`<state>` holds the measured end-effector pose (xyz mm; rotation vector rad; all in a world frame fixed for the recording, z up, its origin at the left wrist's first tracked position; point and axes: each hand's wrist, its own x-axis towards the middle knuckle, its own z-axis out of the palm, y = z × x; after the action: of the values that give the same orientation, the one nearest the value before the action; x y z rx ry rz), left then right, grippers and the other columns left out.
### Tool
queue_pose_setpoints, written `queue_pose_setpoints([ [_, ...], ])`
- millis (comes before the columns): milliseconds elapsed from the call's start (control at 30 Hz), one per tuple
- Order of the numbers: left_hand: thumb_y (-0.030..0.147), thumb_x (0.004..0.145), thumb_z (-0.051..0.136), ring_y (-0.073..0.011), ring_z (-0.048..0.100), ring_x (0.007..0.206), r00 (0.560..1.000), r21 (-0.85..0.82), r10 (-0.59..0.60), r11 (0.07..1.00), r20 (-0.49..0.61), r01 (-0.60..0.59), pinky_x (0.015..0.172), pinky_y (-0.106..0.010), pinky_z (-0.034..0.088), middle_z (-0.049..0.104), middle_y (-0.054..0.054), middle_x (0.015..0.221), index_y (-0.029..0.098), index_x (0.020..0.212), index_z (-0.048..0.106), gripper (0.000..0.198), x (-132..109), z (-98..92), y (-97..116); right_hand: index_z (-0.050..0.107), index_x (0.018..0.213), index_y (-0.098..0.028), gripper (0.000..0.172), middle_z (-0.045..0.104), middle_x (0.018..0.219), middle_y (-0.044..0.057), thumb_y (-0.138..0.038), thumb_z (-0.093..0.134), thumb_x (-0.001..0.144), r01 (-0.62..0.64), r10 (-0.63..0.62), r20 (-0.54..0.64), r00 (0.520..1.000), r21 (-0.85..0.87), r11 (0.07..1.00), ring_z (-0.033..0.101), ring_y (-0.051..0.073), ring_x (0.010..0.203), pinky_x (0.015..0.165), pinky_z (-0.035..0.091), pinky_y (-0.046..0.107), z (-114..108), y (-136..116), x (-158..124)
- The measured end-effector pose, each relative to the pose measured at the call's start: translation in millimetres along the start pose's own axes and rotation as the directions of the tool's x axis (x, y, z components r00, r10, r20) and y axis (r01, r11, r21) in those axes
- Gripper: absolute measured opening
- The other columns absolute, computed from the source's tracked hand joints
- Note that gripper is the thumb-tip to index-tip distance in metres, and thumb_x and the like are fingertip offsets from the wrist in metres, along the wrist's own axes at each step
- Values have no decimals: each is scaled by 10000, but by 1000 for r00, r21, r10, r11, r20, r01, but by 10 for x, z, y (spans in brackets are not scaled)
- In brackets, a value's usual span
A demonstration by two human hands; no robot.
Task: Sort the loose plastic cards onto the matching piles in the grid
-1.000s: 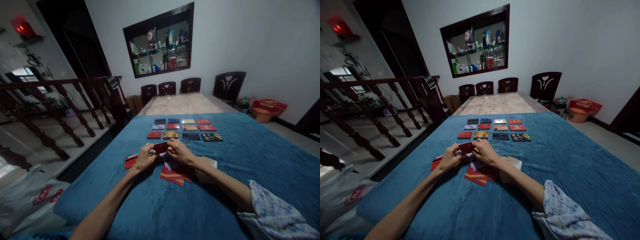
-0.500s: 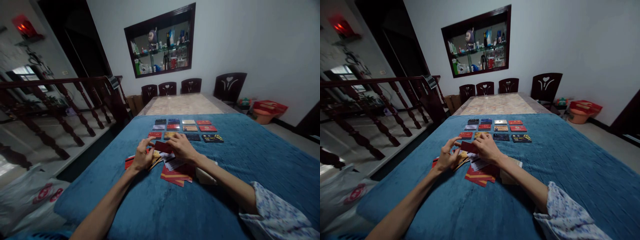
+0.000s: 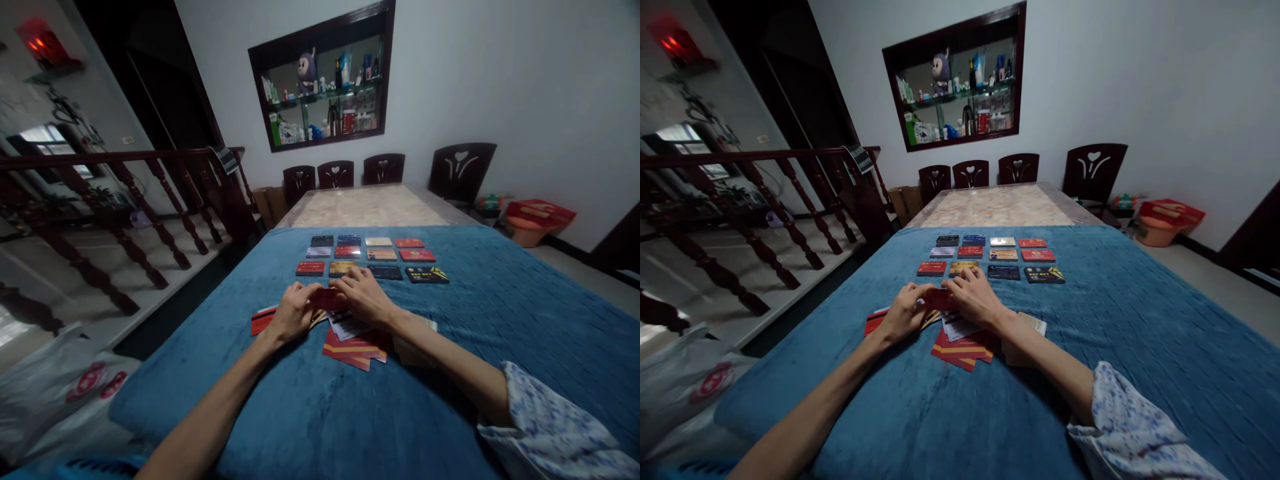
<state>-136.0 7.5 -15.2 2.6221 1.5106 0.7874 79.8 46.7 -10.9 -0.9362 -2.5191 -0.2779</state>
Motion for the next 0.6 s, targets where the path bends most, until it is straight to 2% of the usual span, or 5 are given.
queue_pose_setpoints([
  [267, 78, 848, 493, -219, 532, 895, 999, 10, -31, 999, -12, 31, 839, -353, 442, 649, -62, 967, 190, 1200, 581, 380, 2, 38, 7, 568, 1253, -205, 359, 671, 1077, 108, -279, 578, 902, -12, 15, 34, 999, -70, 997, 485, 280, 1064, 925, 299, 433, 26, -16, -24],
  [600, 72, 818, 533, -211, 556, 911, 995, -7, -61, 998, -82, 60, 847, -361, 448, 658, -54, 970, 196, 1214, 578, 417, 24, 64, -55, 514, 1341, -195, 537, 600, 1207, 142, -323, 639, 835, -68, 76, 129, 989, -64, 996, 461, 302, 1121, 947, 302, 441, -144, -77, 0],
])
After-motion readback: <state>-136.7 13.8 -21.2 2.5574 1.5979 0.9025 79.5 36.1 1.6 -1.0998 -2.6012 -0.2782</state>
